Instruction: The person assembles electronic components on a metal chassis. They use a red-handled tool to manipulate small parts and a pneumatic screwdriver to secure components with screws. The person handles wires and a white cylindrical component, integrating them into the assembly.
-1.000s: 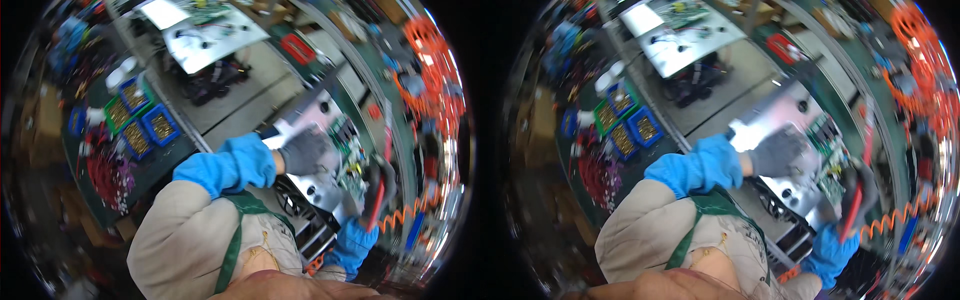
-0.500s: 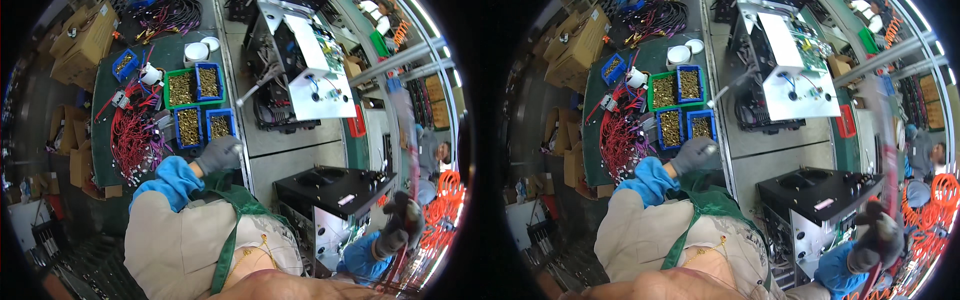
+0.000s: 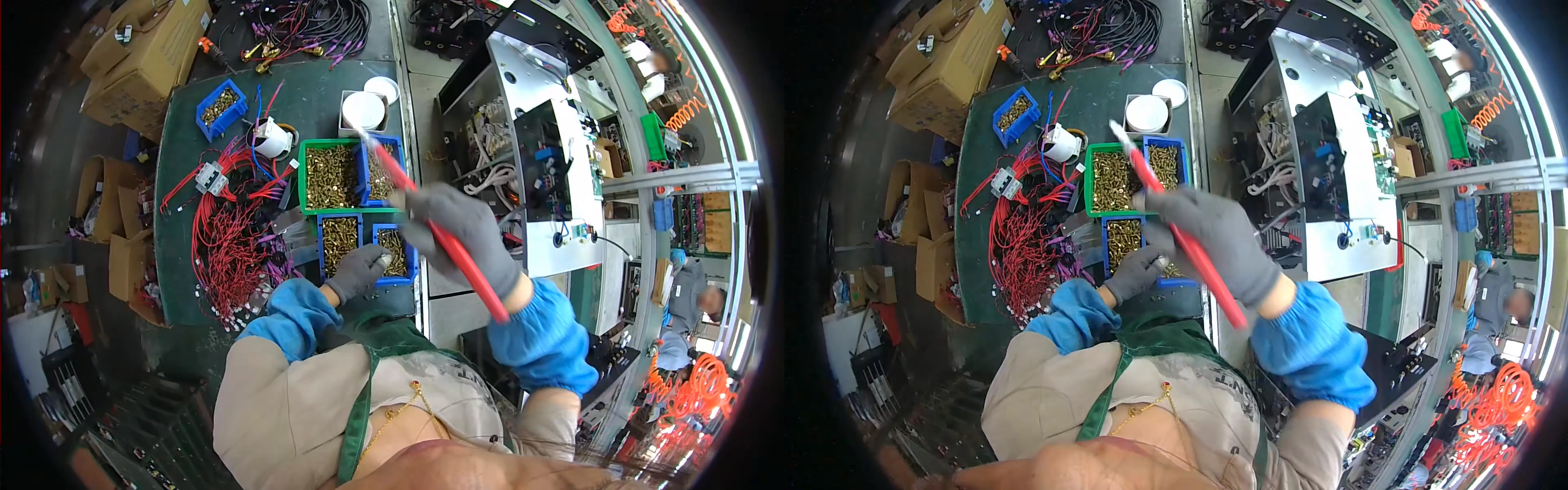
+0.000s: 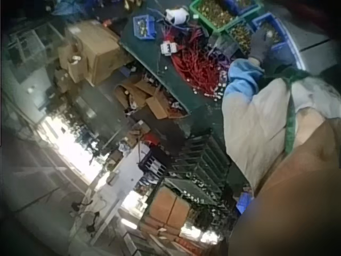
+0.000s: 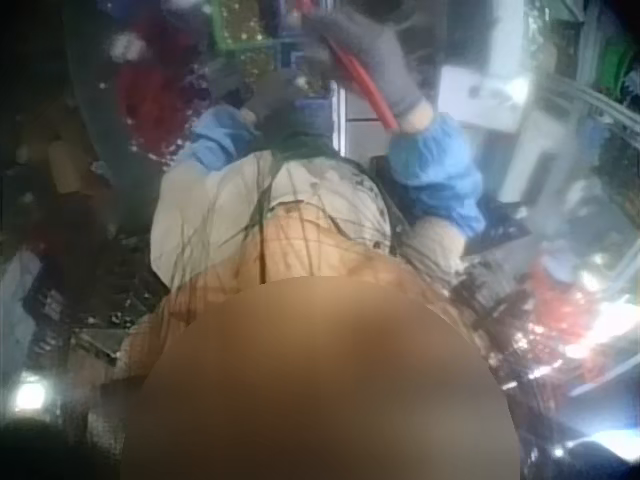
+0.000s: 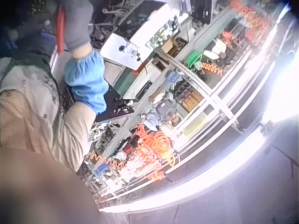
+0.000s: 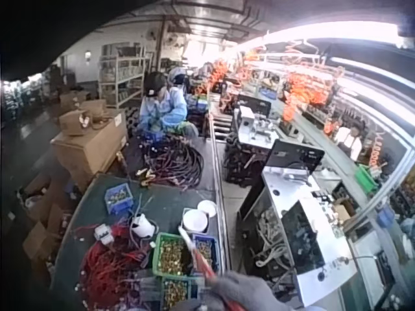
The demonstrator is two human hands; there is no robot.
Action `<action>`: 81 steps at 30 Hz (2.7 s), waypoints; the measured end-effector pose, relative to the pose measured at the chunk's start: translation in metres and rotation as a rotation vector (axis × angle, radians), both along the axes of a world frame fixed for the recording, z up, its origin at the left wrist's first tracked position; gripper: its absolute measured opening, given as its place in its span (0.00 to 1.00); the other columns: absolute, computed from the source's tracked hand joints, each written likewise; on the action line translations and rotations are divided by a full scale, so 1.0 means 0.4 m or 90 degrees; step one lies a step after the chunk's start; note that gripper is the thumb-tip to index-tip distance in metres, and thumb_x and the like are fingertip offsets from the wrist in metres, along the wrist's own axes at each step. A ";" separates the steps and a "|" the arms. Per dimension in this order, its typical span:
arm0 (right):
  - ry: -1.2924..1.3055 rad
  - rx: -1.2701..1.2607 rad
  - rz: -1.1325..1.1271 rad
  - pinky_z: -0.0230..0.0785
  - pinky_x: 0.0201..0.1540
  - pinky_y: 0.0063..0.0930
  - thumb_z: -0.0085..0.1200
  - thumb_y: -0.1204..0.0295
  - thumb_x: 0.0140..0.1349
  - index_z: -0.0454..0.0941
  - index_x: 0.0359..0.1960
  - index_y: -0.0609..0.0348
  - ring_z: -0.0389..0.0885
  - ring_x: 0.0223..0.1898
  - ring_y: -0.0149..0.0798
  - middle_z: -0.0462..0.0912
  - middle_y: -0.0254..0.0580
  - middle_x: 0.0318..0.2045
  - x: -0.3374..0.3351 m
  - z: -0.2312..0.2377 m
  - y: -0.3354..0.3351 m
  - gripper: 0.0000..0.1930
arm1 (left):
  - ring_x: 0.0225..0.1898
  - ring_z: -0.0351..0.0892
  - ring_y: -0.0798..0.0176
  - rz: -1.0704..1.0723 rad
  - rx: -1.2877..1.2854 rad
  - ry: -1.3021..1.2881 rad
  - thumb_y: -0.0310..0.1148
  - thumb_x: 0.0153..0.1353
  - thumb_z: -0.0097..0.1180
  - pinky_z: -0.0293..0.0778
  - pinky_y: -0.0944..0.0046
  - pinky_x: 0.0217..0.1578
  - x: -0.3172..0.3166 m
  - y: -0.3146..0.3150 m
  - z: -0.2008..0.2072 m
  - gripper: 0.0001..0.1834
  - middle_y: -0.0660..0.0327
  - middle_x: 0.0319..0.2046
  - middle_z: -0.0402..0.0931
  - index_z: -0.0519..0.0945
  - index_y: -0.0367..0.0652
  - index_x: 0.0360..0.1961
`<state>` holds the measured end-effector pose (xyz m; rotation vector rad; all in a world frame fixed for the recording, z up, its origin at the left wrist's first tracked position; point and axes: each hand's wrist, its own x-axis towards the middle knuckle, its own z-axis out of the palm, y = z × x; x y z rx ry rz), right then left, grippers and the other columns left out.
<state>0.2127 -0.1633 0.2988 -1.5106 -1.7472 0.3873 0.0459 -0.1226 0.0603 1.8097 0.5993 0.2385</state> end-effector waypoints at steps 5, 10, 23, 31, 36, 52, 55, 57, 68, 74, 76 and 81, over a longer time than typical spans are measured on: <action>0.524 -0.029 -0.330 0.68 0.30 0.22 0.51 0.62 0.64 0.76 0.44 0.62 0.73 0.26 0.27 0.77 0.34 0.27 0.044 -0.248 0.217 0.15 | 0.37 0.79 0.55 0.031 0.089 -0.029 0.35 0.61 0.52 0.73 0.59 0.40 0.013 0.073 0.004 0.12 0.52 0.35 0.78 0.79 0.40 0.41; 0.678 -0.138 -0.400 0.62 0.22 0.20 0.49 0.55 0.63 0.77 0.35 0.60 0.70 0.19 0.26 0.73 0.31 0.19 0.165 -0.446 0.388 0.19 | 0.36 0.78 0.50 0.146 0.035 -0.005 0.34 0.61 0.50 0.73 0.58 0.40 -0.051 0.150 -0.012 0.11 0.52 0.34 0.78 0.79 0.40 0.39; 0.760 -0.285 -0.525 0.64 0.17 0.23 0.50 0.59 0.59 0.76 0.30 0.65 0.73 0.16 0.30 0.77 0.41 0.18 0.260 -0.579 0.517 0.18 | 0.55 0.70 0.52 0.116 0.485 0.124 0.29 0.51 0.51 0.66 0.55 0.56 0.202 0.558 -0.087 0.23 0.52 0.54 0.71 0.73 0.42 0.52; 1.098 -0.226 -0.582 0.60 0.12 0.19 0.48 0.62 0.63 0.71 0.35 0.57 0.71 0.14 0.30 0.75 0.38 0.18 0.306 -0.630 0.442 0.11 | 0.57 0.69 0.54 0.089 0.578 0.191 0.34 0.53 0.52 0.65 0.57 0.57 0.215 0.545 -0.087 0.25 0.53 0.56 0.70 0.72 0.42 0.53; 1.242 -0.192 -0.495 0.59 0.11 0.16 0.48 0.60 0.63 0.74 0.31 0.55 0.72 0.15 0.29 0.76 0.37 0.19 0.311 -0.681 0.391 0.12 | 0.58 0.68 0.54 0.080 0.563 0.214 0.36 0.53 0.51 0.63 0.57 0.58 0.221 0.546 -0.082 0.26 0.53 0.56 0.70 0.71 0.41 0.55; 1.273 -0.138 -0.239 0.62 0.18 0.16 0.47 0.57 0.65 0.72 0.41 0.57 0.68 0.20 0.24 0.72 0.31 0.22 0.226 -0.514 0.268 0.15 | 0.46 0.73 0.49 0.339 0.324 0.059 0.26 0.54 0.50 0.70 0.55 0.47 -0.113 0.235 0.000 0.12 0.55 0.41 0.76 0.77 0.43 0.41; 1.215 -0.149 -0.209 0.62 0.19 0.16 0.47 0.57 0.66 0.72 0.42 0.58 0.68 0.21 0.24 0.73 0.33 0.24 0.196 -0.477 0.234 0.16 | 0.44 0.73 0.50 0.468 0.359 0.153 0.24 0.53 0.49 0.70 0.55 0.45 -0.206 0.301 -0.059 0.14 0.57 0.40 0.76 0.77 0.44 0.41; 1.166 -0.153 -0.209 0.62 0.20 0.16 0.48 0.57 0.66 0.72 0.43 0.58 0.68 0.21 0.24 0.73 0.34 0.24 0.176 -0.455 0.219 0.17 | 0.44 0.73 0.50 0.396 0.463 0.176 0.24 0.52 0.47 0.70 0.56 0.46 -0.230 0.366 -0.076 0.15 0.57 0.38 0.77 0.77 0.44 0.42; 1.046 -0.123 -0.269 0.63 0.20 0.17 0.50 0.57 0.65 0.74 0.40 0.59 0.70 0.20 0.26 0.75 0.35 0.23 0.110 -0.334 0.146 0.16 | 0.39 0.75 0.50 0.058 0.506 0.527 0.34 0.58 0.49 0.73 0.50 0.37 -0.129 0.568 -0.146 0.16 0.55 0.42 0.68 0.74 0.55 0.49; 1.011 -0.091 -0.241 0.63 0.20 0.19 0.50 0.58 0.64 0.75 0.42 0.61 0.70 0.18 0.28 0.75 0.37 0.22 0.109 -0.316 0.121 0.17 | 0.39 0.78 0.58 0.196 0.339 0.151 0.31 0.57 0.54 0.73 0.61 0.40 -0.207 0.725 0.005 0.15 0.54 0.38 0.77 0.77 0.45 0.47; 1.021 -0.074 -0.210 0.63 0.20 0.19 0.50 0.58 0.63 0.74 0.43 0.61 0.70 0.18 0.29 0.75 0.38 0.22 0.110 -0.305 0.117 0.18 | 0.43 0.78 0.60 0.277 0.307 0.074 0.30 0.58 0.54 0.72 0.63 0.45 -0.234 0.752 0.126 0.16 0.56 0.42 0.78 0.77 0.41 0.48; 1.000 -0.026 -0.165 0.65 0.21 0.21 0.50 0.60 0.62 0.74 0.46 0.64 0.71 0.18 0.31 0.75 0.40 0.22 0.112 -0.256 0.103 0.19 | 0.45 0.77 0.66 0.316 0.340 -0.030 0.30 0.56 0.59 0.73 0.66 0.46 -0.372 0.742 0.333 0.20 0.58 0.43 0.78 0.74 0.39 0.51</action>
